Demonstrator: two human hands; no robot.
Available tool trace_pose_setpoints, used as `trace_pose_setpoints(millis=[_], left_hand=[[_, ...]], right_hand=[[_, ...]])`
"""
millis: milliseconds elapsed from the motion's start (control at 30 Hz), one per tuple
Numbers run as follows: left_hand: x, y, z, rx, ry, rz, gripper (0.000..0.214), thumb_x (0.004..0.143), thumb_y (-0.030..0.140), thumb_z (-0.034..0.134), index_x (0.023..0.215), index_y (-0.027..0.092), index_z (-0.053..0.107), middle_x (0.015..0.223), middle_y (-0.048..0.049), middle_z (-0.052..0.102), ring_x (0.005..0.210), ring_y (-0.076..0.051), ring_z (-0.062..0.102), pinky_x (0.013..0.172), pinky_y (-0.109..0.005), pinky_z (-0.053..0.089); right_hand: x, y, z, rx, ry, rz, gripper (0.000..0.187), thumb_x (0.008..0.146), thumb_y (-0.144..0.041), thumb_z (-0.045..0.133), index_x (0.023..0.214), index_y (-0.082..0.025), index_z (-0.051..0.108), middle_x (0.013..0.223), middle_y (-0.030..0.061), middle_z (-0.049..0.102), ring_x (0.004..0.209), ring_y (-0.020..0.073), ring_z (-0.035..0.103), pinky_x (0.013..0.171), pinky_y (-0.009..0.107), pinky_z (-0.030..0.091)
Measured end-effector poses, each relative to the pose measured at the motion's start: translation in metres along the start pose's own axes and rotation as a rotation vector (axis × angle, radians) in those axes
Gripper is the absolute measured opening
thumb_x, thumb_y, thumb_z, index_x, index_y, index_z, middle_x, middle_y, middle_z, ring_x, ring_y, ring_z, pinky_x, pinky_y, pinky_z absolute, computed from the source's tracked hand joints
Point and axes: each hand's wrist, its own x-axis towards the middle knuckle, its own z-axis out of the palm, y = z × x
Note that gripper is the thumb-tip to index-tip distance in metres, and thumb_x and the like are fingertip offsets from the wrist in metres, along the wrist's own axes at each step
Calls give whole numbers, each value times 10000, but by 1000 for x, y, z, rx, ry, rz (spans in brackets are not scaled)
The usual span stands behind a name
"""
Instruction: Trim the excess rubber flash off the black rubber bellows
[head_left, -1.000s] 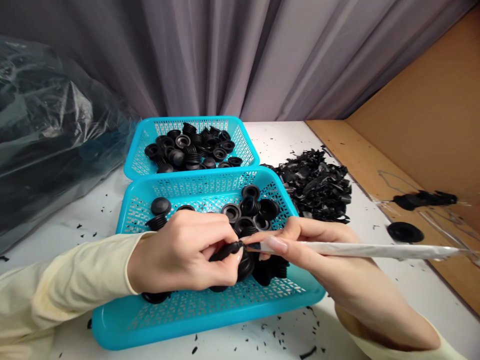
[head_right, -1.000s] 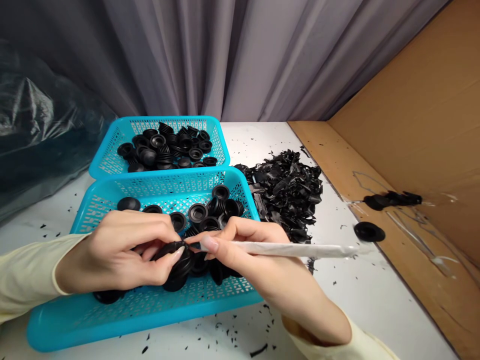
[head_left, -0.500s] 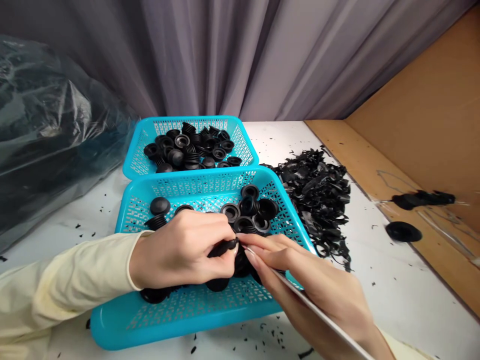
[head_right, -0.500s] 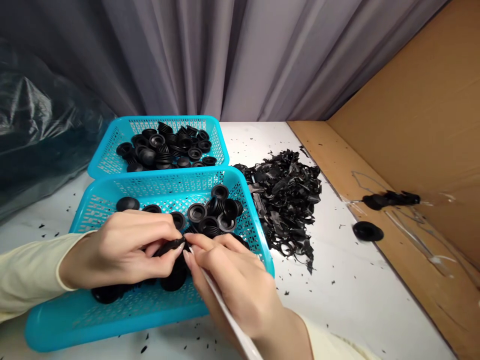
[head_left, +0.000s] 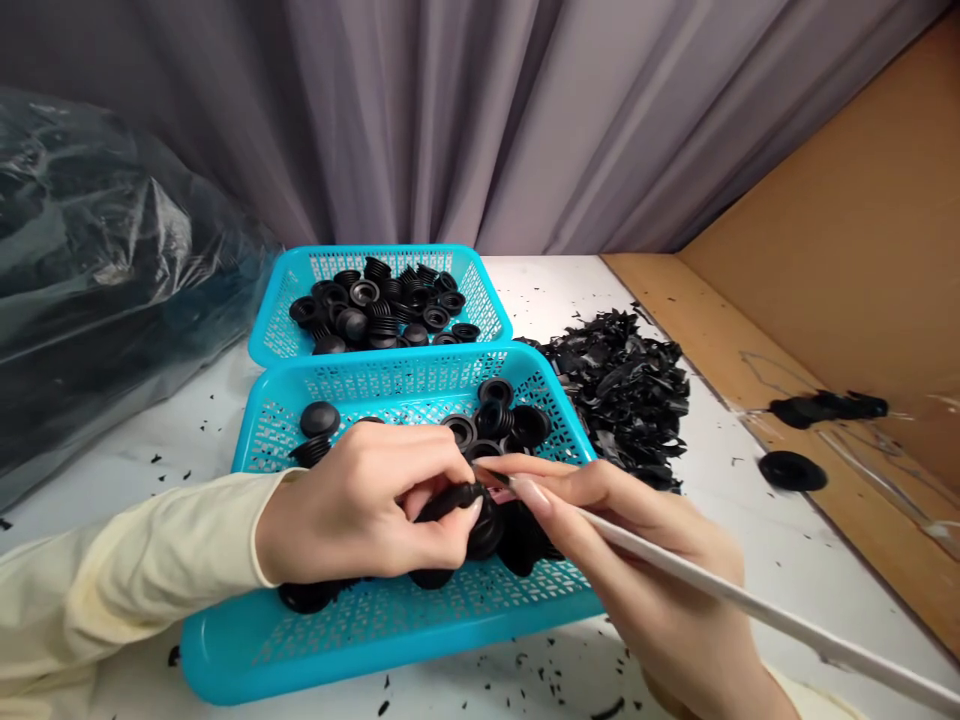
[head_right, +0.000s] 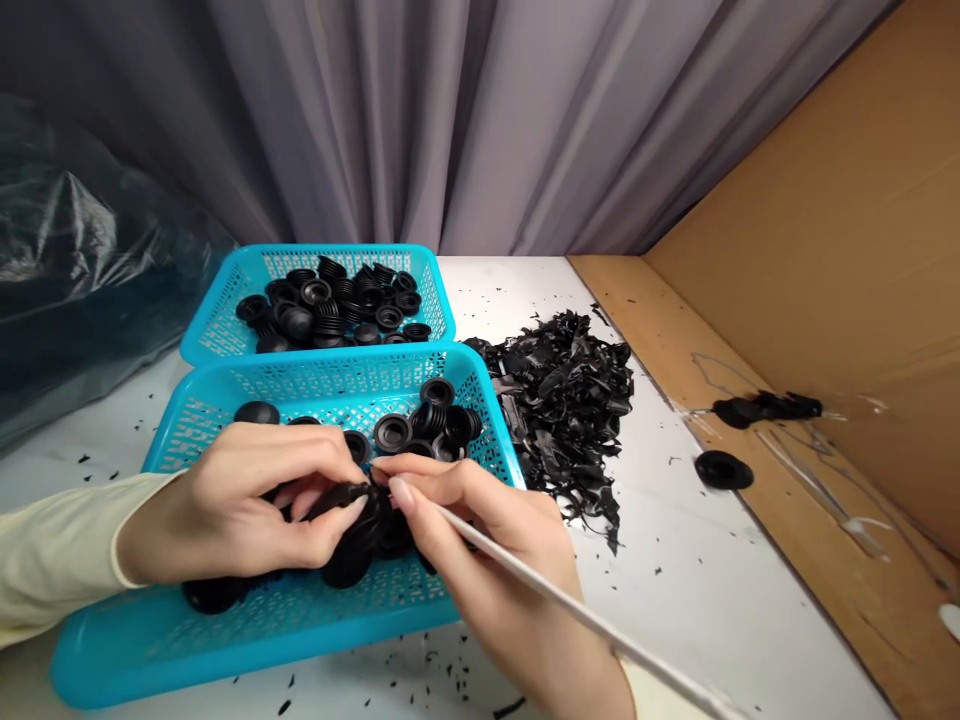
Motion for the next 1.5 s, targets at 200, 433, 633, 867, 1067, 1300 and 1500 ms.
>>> trace_pose_setpoints(millis=[200,433,633,867,1067,1300,1500], left_hand=[[1,0,1,-21,28,-38,103,753,43,620,666,98,623,505,42,502,430,-49,428,412,-151,346],[1,-1,-1,-57,16,-49,119,771,58,626,657,93,626,521,17,556,433,-49,442,415,-148,357],[1,-2,0,-71,10,-46,150,770,53,628,630,100,603,512,22,531,441,-52,436,421,-153,354],[0,-1,0,-75,-12,-102,158,768,62,613,633,135,574,519,57,482,444,-45,423,416,-142,339],[1,1,-1,-78,-17,-104,168,765,68,607,624,145,561,507,59,475,437,-51,420,403,-152,336],[2,2,-2,-68,-31,-106,168,760,55,602,621,139,558,506,60,473,434,-50,415,412,-158,347],[3,2,-2,-90,-24,-115,142,761,53,620,631,109,603,502,54,477,435,-46,421,420,-152,354]], right_hand=[[1,-1,-6,98,14,49,163,891,-179,618,746,-243,655,941,-35,783,872,166,744,631,146,574],[1,-4,-8,111,-33,64,169,893,-188,619,739,-251,643,975,-60,776,873,147,742,661,143,576],[1,-2,-6,121,-46,-45,152,879,-116,611,803,-246,637,1033,-48,762,924,135,725,764,174,575],[1,-1,-6,50,-70,-141,165,857,-67,612,820,-227,598,1058,-11,751,864,163,727,795,281,572],[-1,-3,-5,33,-82,-125,166,859,-75,609,815,-233,588,1027,43,757,839,213,726,759,363,584],[-5,-1,-1,-119,-53,-207,193,855,-56,592,892,-245,604,953,22,772,744,182,721,706,320,591],[-1,2,-1,36,1,-136,185,857,-61,605,851,-243,639,1015,10,763,886,195,728,744,299,596]])
